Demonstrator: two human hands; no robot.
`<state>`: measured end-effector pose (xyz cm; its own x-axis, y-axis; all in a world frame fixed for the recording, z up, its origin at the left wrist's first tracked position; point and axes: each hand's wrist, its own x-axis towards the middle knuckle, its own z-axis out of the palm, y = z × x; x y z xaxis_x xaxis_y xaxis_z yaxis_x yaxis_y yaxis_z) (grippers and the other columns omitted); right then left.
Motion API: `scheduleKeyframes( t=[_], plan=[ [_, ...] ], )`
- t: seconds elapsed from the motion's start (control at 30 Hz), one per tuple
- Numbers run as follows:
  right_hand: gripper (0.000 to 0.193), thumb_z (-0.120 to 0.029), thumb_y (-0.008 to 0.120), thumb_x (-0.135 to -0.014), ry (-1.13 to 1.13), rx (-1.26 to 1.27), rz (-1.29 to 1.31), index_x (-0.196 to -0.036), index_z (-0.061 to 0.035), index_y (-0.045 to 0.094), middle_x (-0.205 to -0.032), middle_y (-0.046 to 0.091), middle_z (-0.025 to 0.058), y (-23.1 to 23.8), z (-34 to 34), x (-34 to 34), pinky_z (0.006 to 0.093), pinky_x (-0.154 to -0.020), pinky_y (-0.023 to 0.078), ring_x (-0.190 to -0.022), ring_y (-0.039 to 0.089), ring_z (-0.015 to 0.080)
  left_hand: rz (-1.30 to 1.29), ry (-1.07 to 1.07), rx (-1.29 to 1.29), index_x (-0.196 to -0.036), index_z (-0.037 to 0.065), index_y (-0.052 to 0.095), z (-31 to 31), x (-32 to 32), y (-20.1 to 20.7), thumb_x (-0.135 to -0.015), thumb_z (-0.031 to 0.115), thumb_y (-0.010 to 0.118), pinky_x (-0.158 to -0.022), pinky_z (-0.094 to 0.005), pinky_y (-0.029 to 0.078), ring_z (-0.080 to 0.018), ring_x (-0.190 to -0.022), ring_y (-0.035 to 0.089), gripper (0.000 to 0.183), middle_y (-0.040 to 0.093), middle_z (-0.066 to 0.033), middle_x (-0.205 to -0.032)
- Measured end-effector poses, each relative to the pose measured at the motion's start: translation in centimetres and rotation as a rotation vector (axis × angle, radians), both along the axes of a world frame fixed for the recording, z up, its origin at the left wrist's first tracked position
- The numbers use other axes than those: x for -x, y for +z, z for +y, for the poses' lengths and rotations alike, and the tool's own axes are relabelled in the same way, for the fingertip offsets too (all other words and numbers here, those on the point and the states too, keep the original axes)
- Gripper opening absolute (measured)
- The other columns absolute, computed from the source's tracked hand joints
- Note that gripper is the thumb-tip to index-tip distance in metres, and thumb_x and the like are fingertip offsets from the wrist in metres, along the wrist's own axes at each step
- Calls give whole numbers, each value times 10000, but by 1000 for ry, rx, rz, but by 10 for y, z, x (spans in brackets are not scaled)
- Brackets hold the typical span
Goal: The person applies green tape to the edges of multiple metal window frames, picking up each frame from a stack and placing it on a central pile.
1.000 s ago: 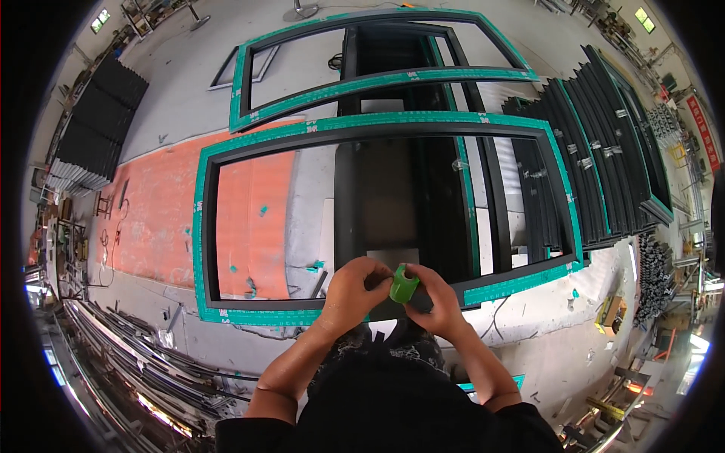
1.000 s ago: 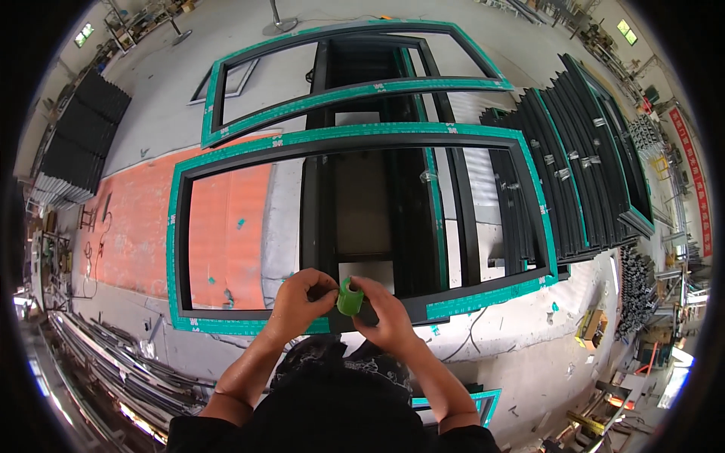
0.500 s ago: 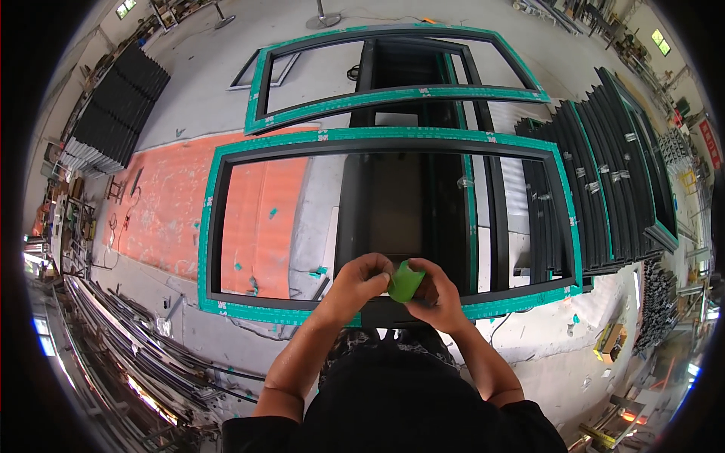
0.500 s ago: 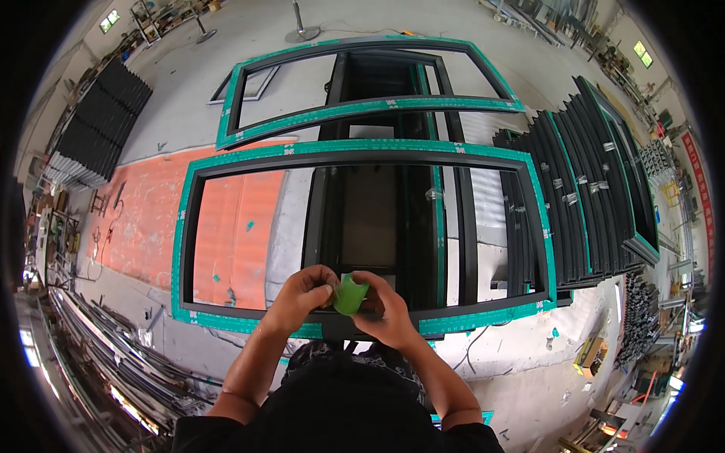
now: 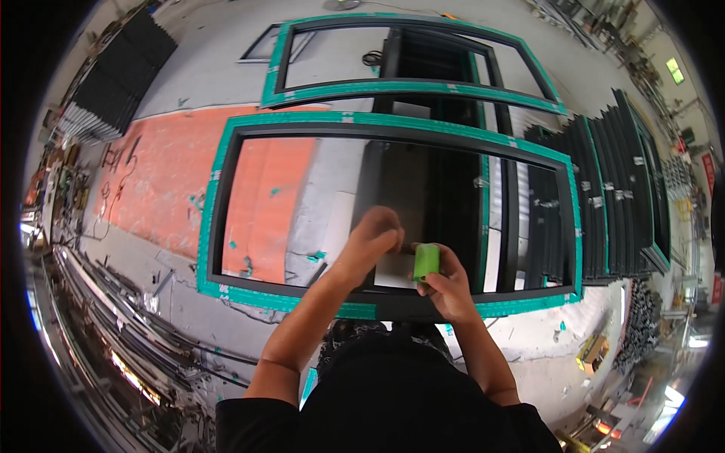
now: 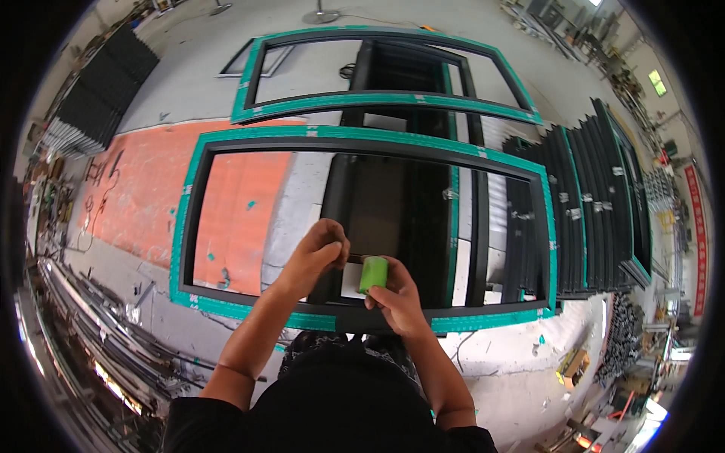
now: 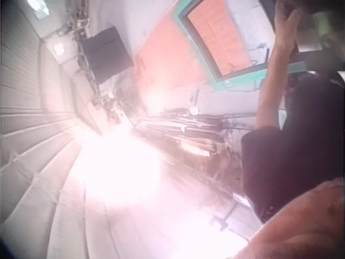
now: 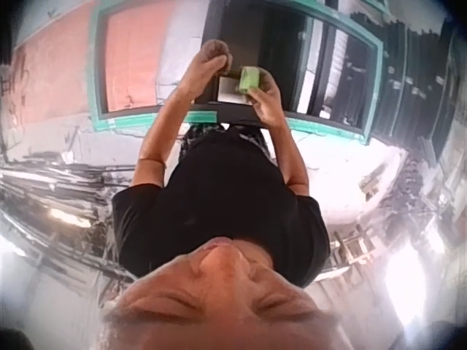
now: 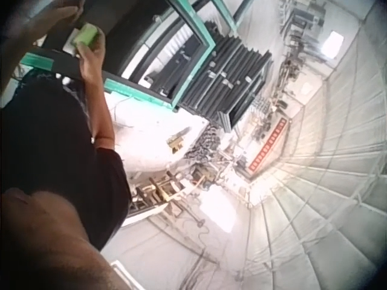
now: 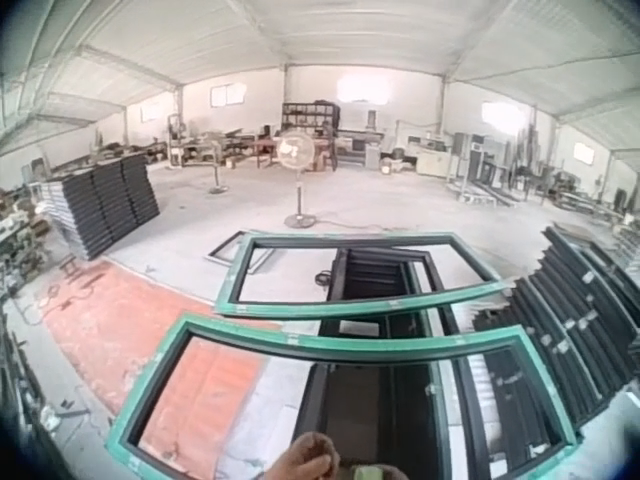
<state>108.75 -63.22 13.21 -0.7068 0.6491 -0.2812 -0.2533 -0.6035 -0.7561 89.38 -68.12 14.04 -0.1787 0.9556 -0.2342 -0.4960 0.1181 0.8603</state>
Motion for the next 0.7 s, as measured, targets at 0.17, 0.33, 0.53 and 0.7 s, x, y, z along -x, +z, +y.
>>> scheduleKeyframes(
  t=[0.17,0.33,0.53,0.7],
  plan=[
    [551,-88,690,-787,36,109,69,-1259,-8,416,-1040,582,126,-2,0,-1,274,-614,503,-821,628,215,430,-180,-225,-1109,67,556,-6,0,15,-752,-30,532,-865,-327,438,-214,-979,540,371,548,-83,-1033],
    [623,-243,708,-806,122,121,114,-1271,44,407,-999,585,142,-3,5,-8,265,-610,504,-824,634,214,943,-314,-407,-959,75,652,4,0,35,-695,11,645,-872,-393,435,-297,-984,546,272,591,-96,-992],
    [795,-566,671,-753,127,109,-95,-1211,53,473,-960,587,107,-8,4,-22,231,-584,468,-752,592,166,1305,-304,-571,-800,56,604,6,-17,42,-639,3,694,-764,-363,482,-266,-875,588,192,592,-73,-913],
    [692,-508,598,-843,69,349,72,-1243,37,452,-967,584,107,-19,6,-25,247,-629,495,-804,606,181,1263,-181,-548,-888,43,565,11,-31,39,-655,-35,654,-746,-377,488,-300,-878,584,262,584,-107,-895]
  ],
)
